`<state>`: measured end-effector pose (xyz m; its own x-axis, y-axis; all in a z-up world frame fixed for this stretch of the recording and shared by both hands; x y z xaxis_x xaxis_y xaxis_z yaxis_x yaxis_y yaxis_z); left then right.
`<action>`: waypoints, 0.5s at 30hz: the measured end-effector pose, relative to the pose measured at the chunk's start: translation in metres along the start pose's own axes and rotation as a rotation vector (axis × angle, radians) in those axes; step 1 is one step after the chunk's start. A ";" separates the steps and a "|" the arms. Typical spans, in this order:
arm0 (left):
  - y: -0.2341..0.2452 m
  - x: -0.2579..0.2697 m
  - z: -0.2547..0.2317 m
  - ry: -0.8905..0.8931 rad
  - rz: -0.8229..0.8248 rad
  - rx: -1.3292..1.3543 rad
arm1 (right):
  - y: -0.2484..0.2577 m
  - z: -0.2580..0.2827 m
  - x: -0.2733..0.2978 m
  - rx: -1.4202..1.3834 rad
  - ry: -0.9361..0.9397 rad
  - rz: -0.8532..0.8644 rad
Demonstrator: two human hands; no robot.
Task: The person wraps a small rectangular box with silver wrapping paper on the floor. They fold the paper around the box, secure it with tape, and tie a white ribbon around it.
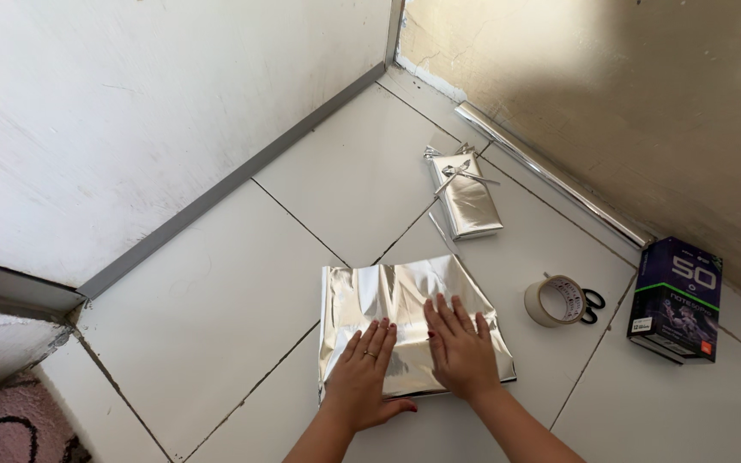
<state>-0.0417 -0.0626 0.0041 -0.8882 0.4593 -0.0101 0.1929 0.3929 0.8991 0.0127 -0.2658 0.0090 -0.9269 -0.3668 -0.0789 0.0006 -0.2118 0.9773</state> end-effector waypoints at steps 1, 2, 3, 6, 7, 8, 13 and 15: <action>0.001 0.002 0.002 -0.007 -0.020 -0.006 | 0.000 -0.004 0.001 0.006 0.006 -0.020; 0.002 0.002 0.002 -0.017 -0.041 -0.010 | 0.001 -0.008 0.002 0.014 0.009 -0.041; 0.001 0.004 0.002 -0.019 -0.040 -0.014 | 0.002 -0.013 0.004 0.010 0.002 -0.029; -0.001 0.001 0.003 -0.016 -0.048 -0.024 | 0.006 -0.026 0.005 0.011 -0.022 -0.001; -0.004 0.002 0.004 -0.007 -0.049 -0.022 | 0.007 -0.029 0.006 0.017 -0.038 0.011; -0.007 0.001 0.004 0.001 -0.050 -0.019 | 0.008 -0.032 0.008 0.023 -0.055 0.022; -0.037 -0.027 -0.005 0.148 -0.254 -0.113 | 0.003 -0.034 0.009 0.065 -0.092 0.015; -0.052 -0.045 -0.017 0.076 -0.251 -0.213 | 0.002 -0.036 0.010 0.065 -0.092 0.013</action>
<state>-0.0190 -0.1175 -0.0342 -0.9272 0.3051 -0.2173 -0.1202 0.3069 0.9441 0.0171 -0.3021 0.0028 -0.9575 -0.2838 -0.0506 -0.0088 -0.1468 0.9891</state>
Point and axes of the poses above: each hand's wrist, its own x-axis away from the middle knuckle, its own y-axis out of the back of the hand, z = x × y, the point moved 2 cm from there along -x, towards the middle knuckle, and after that the axes turned 7 degrees about z, right-handed, at the moved point
